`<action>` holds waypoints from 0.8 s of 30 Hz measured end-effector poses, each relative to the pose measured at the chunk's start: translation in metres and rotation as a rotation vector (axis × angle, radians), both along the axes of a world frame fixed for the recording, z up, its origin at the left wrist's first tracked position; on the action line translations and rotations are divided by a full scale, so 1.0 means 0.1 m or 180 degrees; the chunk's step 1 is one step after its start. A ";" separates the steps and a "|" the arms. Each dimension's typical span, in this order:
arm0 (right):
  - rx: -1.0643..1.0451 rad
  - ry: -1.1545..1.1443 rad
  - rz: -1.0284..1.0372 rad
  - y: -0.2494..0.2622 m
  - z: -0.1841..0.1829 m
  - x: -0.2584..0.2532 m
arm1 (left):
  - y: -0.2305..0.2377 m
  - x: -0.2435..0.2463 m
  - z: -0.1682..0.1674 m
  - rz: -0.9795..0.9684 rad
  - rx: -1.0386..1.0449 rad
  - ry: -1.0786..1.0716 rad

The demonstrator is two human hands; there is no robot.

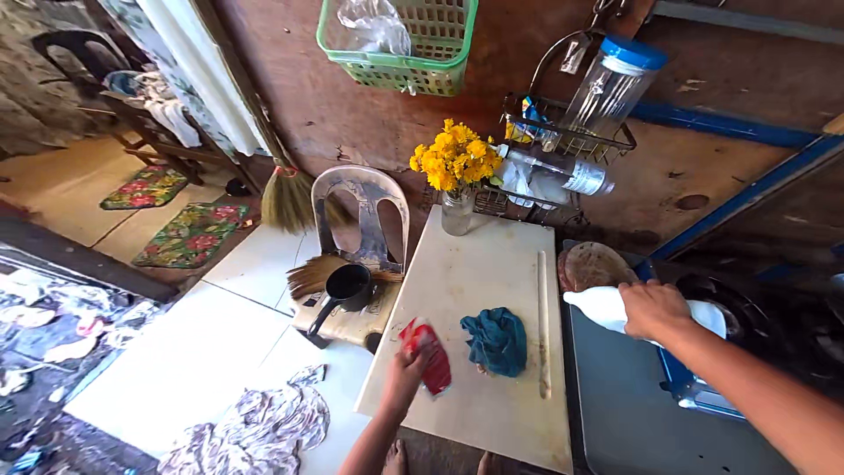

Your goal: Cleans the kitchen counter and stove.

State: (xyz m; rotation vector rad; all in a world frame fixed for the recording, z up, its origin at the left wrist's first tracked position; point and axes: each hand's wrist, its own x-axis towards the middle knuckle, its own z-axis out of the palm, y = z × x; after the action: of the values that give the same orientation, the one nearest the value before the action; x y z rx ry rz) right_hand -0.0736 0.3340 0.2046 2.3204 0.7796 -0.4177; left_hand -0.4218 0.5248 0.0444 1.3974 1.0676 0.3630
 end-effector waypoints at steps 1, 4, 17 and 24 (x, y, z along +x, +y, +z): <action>-0.0076 -0.0035 0.0089 0.05 0.01 -0.02 | 0.05 -0.25 -0.04 0.0172 0.0166 0.0053; -0.0220 -0.0070 0.0253 0.16 0.04 -0.12 | 0.17 -0.89 -0.13 0.0737 0.0339 0.0020; -0.0148 -0.0174 0.0888 1.00 0.10 -0.68 | 0.37 -1.84 -0.22 0.2304 -0.0715 -0.0499; -0.0088 -0.0157 0.1063 1.32 0.02 -0.93 | 0.40 -1.91 -0.26 0.2285 -0.0573 -0.0633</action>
State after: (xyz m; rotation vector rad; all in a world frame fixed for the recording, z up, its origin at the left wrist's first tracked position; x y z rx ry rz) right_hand -0.1663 0.4662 0.2064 2.1138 1.1052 -0.2201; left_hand -0.6125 0.5650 0.0180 0.7618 1.3738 0.8802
